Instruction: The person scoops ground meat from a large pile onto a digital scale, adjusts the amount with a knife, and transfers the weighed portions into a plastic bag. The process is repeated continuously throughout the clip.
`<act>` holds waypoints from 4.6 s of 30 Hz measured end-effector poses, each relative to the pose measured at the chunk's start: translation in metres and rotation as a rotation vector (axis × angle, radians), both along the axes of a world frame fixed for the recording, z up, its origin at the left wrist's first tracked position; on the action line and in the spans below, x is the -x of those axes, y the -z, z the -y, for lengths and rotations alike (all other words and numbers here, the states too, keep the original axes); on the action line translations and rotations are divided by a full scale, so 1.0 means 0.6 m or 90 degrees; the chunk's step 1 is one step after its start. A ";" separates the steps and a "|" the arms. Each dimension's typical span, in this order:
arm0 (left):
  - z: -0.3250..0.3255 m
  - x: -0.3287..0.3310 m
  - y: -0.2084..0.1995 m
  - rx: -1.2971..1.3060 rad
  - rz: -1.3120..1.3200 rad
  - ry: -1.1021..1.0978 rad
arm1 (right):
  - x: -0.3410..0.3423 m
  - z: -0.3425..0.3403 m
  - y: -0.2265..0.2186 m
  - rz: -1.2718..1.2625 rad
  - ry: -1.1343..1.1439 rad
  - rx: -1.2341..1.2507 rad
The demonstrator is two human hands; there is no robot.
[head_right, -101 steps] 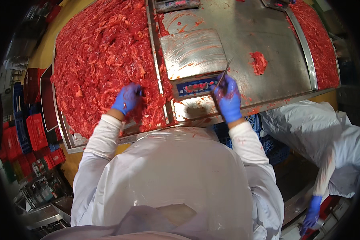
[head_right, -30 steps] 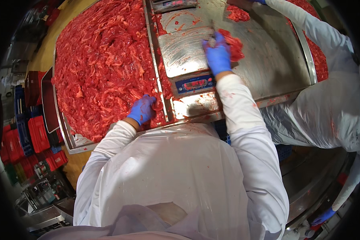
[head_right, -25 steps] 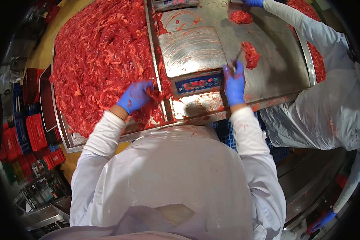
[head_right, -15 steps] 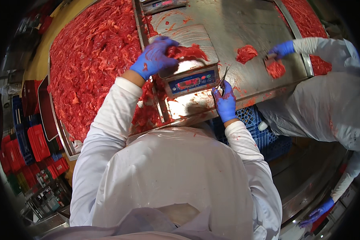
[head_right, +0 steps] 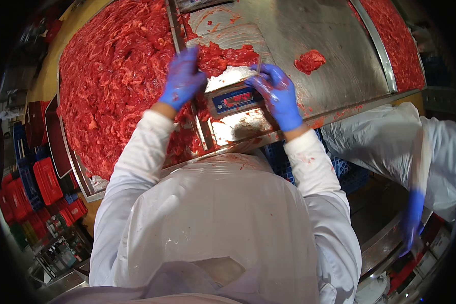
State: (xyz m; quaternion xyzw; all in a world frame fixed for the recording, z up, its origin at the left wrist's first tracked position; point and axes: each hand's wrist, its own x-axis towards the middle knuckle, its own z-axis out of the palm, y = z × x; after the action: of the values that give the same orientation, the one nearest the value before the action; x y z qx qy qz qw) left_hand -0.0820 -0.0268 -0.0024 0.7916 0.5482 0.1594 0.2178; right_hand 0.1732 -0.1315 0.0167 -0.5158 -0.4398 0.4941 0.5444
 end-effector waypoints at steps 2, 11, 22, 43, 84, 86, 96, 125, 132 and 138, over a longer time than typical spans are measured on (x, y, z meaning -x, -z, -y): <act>-0.002 -0.037 0.016 -0.048 0.087 0.219 | 0.032 -0.026 -0.013 -0.022 -0.049 -0.005; 0.130 0.137 0.142 0.181 0.046 -0.030 | 0.003 0.107 0.075 -0.067 -0.039 0.158; 0.000 0.049 -0.014 0.057 0.277 0.063 | -0.005 0.073 0.038 -0.046 -0.017 0.119; 0.015 0.030 0.025 0.019 0.150 0.063 | -0.032 0.008 0.078 -0.015 -0.200 0.237; 0.153 0.125 0.070 0.208 -0.028 -0.042 | 0.204 -0.083 0.071 0.525 -0.286 -0.264; 0.133 0.189 0.040 0.128 0.082 -0.123 | 0.153 -0.149 0.072 0.498 -0.161 -0.093; 0.220 0.280 0.070 0.200 -0.026 -0.274 | 0.006 -0.024 0.096 0.439 0.091 -0.192; 0.020 0.096 0.033 0.028 0.191 -0.123 | -0.052 0.071 0.105 -0.099 0.075 0.096; 0.066 0.027 0.050 0.024 0.193 -0.079 | 0.064 -0.021 0.031 -0.017 -0.265 0.291; 0.072 0.056 0.029 0.117 0.235 -0.096 | -0.021 0.042 0.079 -0.117 -0.212 0.263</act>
State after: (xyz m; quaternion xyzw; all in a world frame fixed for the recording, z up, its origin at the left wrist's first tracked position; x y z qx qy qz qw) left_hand -0.1158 -0.0702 -0.0199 0.6825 0.5689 0.2669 0.3732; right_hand 0.1856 -0.1565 -0.0304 -0.4898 -0.3572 0.7007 0.3763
